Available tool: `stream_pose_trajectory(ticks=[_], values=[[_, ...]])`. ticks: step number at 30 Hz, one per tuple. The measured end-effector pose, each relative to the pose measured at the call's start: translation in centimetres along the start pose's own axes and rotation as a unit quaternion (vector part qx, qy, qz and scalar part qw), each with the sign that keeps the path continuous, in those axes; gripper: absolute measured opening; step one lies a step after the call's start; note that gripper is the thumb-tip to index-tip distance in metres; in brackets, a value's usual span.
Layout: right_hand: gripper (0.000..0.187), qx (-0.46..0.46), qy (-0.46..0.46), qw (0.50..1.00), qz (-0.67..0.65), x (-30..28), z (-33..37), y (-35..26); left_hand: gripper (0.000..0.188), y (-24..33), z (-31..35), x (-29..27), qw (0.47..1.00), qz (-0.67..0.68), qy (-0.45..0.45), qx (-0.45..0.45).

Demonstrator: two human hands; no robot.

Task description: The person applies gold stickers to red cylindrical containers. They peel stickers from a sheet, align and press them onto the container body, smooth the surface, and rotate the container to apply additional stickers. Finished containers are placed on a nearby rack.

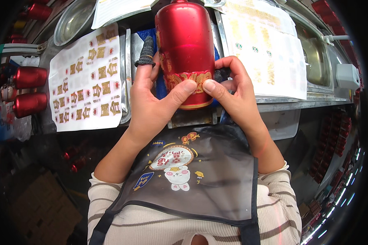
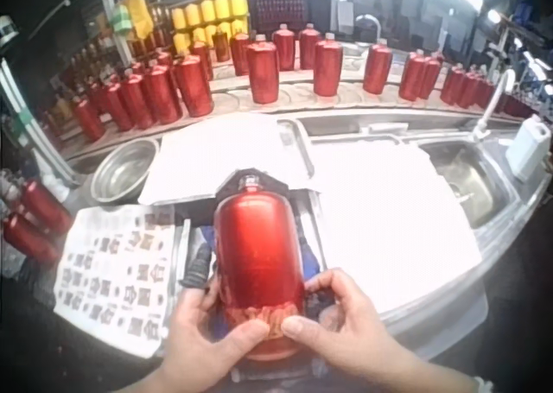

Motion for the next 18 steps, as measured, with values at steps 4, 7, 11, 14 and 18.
stream_pose_trajectory(ticks=[4, 7, 11, 14, 18], values=[[0.046, 0.008, -0.007, 1.000, -0.006, -0.27, -0.23, 0.33, 0.053, -0.02, -0.02, -0.20, 1.000, -0.016, -0.002, 0.005], [0.043, 0.022, -0.010, 0.999, -0.040, -0.30, -0.27, 0.12, 0.054, -0.16, -0.07, -0.27, 1.000, -0.014, -0.002, 0.007], [0.035, 0.036, -0.007, 0.997, -0.065, -0.33, -0.47, -0.08, 0.056, 0.04, -0.09, -0.09, 1.000, -0.018, -0.004, 0.011], [0.033, 0.018, -0.003, 1.000, -0.014, -0.38, -0.31, 0.34, 0.058, 0.09, -0.09, -0.21, 0.999, -0.035, -0.010, 0.010], [0.037, 0.053, -0.007, 0.997, -0.064, -0.38, -0.49, -0.05, 0.061, 0.11, -0.04, -0.22, 1.000, -0.030, -0.004, 0.009]])
Point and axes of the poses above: each hand's wrist, its own z-axis away from the middle knuckle, its own x-axis out of the palm, y = z × x, the point moved 4 cm from there along -z, towards the middle knuckle, and after that the axes turned 9 degrees about -z, right-handed, at the moved point
